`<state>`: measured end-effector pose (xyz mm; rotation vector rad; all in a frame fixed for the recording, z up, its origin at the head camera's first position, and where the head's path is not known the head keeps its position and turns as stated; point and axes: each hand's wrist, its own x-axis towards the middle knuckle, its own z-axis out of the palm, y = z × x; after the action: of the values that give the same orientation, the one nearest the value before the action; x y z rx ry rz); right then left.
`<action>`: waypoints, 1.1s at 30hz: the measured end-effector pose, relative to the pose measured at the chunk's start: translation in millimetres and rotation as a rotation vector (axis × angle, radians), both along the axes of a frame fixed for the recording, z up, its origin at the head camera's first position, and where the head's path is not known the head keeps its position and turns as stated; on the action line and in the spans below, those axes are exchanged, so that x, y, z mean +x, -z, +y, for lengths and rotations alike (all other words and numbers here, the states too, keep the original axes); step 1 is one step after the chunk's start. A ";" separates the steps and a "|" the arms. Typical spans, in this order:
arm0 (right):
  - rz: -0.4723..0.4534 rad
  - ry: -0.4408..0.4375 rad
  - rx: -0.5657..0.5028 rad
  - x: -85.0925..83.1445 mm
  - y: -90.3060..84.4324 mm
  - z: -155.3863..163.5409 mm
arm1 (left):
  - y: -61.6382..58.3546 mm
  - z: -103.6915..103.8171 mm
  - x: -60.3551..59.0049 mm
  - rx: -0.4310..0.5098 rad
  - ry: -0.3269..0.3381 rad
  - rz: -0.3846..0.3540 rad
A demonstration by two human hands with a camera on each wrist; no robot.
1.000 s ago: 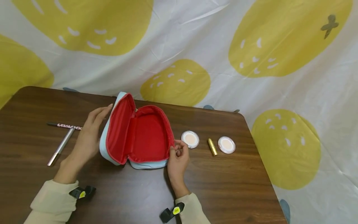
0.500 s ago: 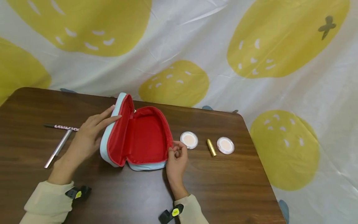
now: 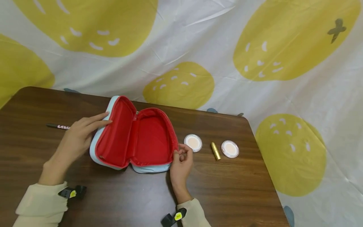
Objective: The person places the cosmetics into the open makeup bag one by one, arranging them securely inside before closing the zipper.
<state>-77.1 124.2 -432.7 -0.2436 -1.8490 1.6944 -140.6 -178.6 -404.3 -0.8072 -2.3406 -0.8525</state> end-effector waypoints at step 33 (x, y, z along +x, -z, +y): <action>-0.003 0.081 -0.039 0.7 0.1 3.0 | 11.9 -5.9 1.5 0.020 -0.133 -0.309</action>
<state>-76.4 127.2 -432.8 -0.3325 -1.7857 1.6766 -139.2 -184.4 -416.2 -0.5335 -2.6128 -1.0001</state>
